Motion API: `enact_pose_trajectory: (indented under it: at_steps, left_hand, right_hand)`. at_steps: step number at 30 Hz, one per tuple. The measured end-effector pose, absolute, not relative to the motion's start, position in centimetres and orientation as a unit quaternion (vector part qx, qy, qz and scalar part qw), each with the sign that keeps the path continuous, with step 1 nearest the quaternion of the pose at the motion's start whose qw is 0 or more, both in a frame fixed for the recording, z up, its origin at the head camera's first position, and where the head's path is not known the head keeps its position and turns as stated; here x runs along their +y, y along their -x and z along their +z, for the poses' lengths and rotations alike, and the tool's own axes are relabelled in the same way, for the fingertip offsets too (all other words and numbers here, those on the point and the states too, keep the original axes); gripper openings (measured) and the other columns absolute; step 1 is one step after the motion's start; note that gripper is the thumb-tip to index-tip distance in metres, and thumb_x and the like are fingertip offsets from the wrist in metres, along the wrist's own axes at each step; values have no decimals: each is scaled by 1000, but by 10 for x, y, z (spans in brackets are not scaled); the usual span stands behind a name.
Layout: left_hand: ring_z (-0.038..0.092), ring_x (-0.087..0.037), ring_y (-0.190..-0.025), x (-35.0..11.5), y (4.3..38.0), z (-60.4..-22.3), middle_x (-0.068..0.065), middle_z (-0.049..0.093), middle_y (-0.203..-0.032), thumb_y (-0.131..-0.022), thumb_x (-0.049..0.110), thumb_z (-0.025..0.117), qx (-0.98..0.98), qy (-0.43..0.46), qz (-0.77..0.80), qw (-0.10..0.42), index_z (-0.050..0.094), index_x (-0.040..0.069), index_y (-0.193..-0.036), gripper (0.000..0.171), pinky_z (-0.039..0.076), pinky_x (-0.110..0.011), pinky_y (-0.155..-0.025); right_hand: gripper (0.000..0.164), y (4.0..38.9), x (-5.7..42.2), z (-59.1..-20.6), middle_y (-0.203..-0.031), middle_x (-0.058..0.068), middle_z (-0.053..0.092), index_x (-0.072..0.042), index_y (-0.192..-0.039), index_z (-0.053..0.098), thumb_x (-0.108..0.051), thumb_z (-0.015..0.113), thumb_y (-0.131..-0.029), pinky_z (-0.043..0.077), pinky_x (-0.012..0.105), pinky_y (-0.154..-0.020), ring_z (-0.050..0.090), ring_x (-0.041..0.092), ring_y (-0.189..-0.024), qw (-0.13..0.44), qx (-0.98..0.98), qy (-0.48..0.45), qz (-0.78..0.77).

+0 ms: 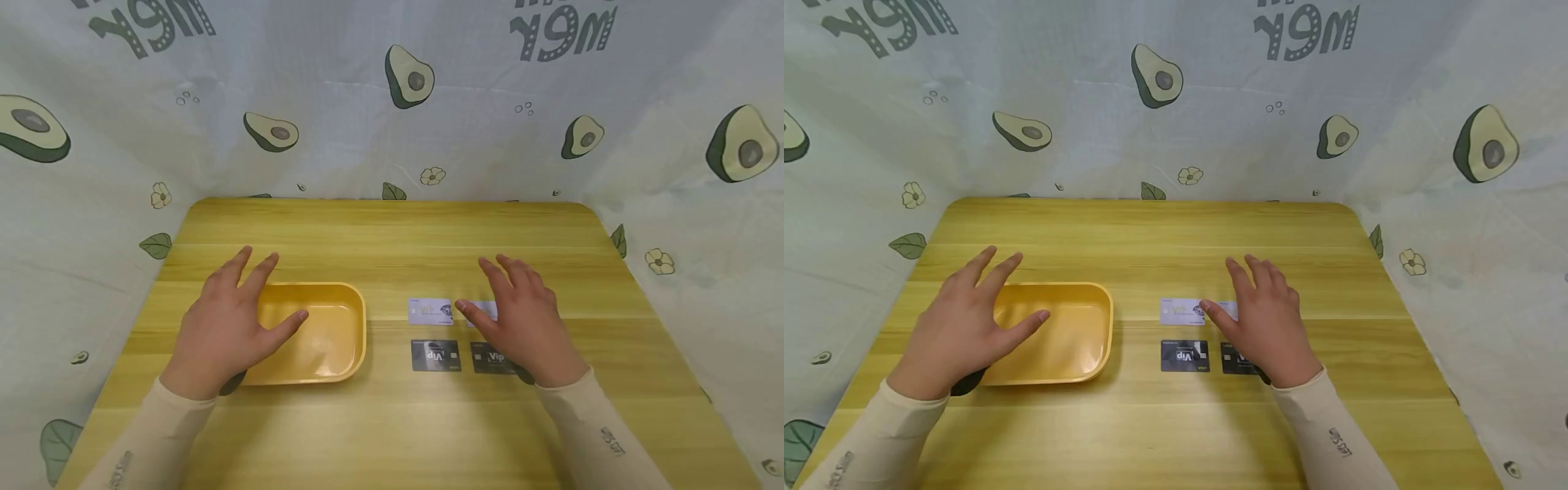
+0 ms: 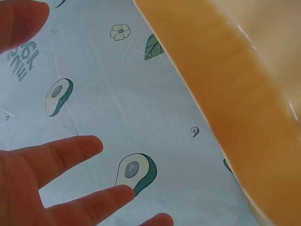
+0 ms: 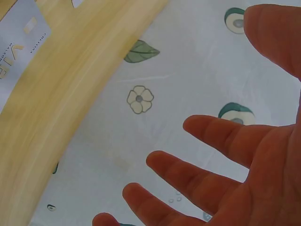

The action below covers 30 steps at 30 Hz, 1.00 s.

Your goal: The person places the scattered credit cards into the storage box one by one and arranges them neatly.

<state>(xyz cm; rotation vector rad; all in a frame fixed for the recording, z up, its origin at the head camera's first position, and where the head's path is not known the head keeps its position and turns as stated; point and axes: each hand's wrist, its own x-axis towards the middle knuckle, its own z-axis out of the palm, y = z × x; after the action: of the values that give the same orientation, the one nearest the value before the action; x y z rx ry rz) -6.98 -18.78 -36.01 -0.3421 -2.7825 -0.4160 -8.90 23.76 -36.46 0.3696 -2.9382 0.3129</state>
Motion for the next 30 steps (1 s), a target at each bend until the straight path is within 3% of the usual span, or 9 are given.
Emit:
enact_pose_trajectory:
  at_steps: [8,20,23,30]
  left_hand:
    - [55,-61,-117,-198,68,-358,-27,42,-158,-87,75,68,-975,105,-147,126,52,13,-156,94,53,-70,-62]
    - [55,-61,-118,-227,66,-357,-29,45,-155,-86,74,71,-979,93,-149,107,52,10,-155,96,51,-72,-74]
    - [57,-58,-118,-239,66,-357,-31,52,-148,-92,69,68,-980,80,-162,86,51,4,-153,91,51,-71,-77]
    - [72,-32,-84,-263,64,-363,-22,75,-112,-103,61,58,-982,29,-183,30,66,-3,-133,71,55,-49,-62]
  right_hand:
    - [83,90,234,-365,-155,29,42,-6,-157,46,-53,75,-95,36,80,-99,42,56,-136,74,-983,-131,102]
    - [83,98,229,-371,-154,24,48,-5,-154,51,-55,76,-93,39,76,-101,44,52,-137,36,-984,-154,85]
    - [83,102,228,-374,-154,22,49,-5,-152,53,-55,78,-91,40,74,-102,44,50,-138,23,-983,-162,81]
    - [84,113,222,-382,-152,18,53,-5,-147,59,-53,86,-85,42,71,-102,47,46,-138,-8,-978,-188,84]
